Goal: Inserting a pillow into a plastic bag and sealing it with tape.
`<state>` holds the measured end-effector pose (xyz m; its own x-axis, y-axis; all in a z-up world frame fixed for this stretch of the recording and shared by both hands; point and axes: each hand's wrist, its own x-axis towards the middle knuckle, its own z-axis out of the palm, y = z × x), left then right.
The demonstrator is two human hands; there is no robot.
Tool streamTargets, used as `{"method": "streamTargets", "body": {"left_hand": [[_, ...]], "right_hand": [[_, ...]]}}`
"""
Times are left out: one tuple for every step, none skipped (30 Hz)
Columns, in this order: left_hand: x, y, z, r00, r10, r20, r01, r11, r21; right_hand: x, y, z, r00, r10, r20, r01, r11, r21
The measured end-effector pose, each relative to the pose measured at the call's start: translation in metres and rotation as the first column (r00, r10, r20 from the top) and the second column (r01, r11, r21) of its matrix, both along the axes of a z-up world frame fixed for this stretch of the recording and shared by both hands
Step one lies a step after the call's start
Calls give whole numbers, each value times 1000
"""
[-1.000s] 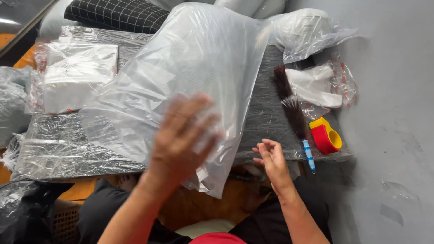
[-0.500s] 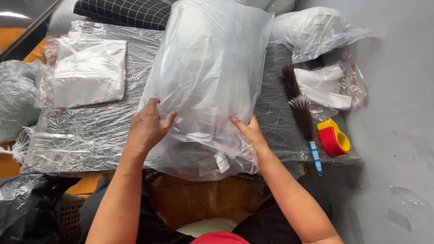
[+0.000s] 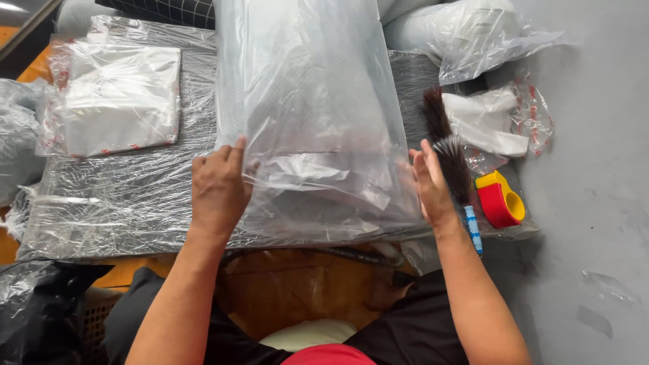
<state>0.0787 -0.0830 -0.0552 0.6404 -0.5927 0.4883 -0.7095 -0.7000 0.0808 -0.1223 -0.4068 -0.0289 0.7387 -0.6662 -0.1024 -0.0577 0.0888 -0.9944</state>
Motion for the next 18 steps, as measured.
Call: {"method": "streamTargets", "body": {"left_hand": [[0,4,11,998,8,63,0,991,-132],[-1,9,23,992,24,123,9,965,-261],[-2,11,25,992,21,120,11,966,-258],[-3,13,27,986,55,156,-5,954,-301],[-5,15,30,978,85,189,-16,941,-339],[-12,16,30,980,77,185,-12,944,-331],[-16,16,33,988,63,143,-8,933,-359],[-21,16,35,994,47,100,-5,922,-387],[-26,15,36,994,44,99,-3,924,-382],[-32,15,38,998,55,-14,-56,927,-371],[-35,13,41,991,67,-120,-106,928,-358],[-36,14,40,991,64,-115,-101,928,-359],[-35,15,39,942,71,-329,-184,926,-328],[-35,16,39,846,76,-527,-257,925,-281],[-28,15,33,850,78,-521,-260,922,-287],[-21,13,28,766,67,-639,-328,896,-299],[-12,13,23,669,45,-741,-392,869,-301],[-6,8,13,677,46,-735,-392,867,-307]], "right_hand": [[-13,-6,-6,993,119,-16,-120,966,-229],[-27,-11,-12,971,230,-60,-232,866,-443],[-28,0,-2,972,228,-62,-232,868,-439],[-30,11,7,953,214,-212,-298,783,-546],[-33,24,16,918,176,-356,-373,688,-623],[-36,31,15,917,174,-359,-373,695,-615],[-34,37,15,891,79,-446,-394,622,-677],[-33,44,15,855,-26,-518,-423,543,-726],[-36,36,0,854,-27,-520,-422,547,-722],[-38,29,-14,896,-40,-442,-361,511,-780],[-38,20,-26,934,-52,-353,-289,469,-834],[-39,13,-30,936,-55,-348,-283,470,-836],[-36,5,-31,981,-61,-184,-134,470,-872],[-34,-2,-32,998,-65,-14,18,469,-883],[-33,-5,-31,998,-60,-6,22,465,-885],[-32,-8,-30,998,-59,-15,18,520,-854],[-30,-9,-29,998,-58,-22,16,573,-819],[-25,-10,-32,998,-55,-12,22,572,-820]]}}
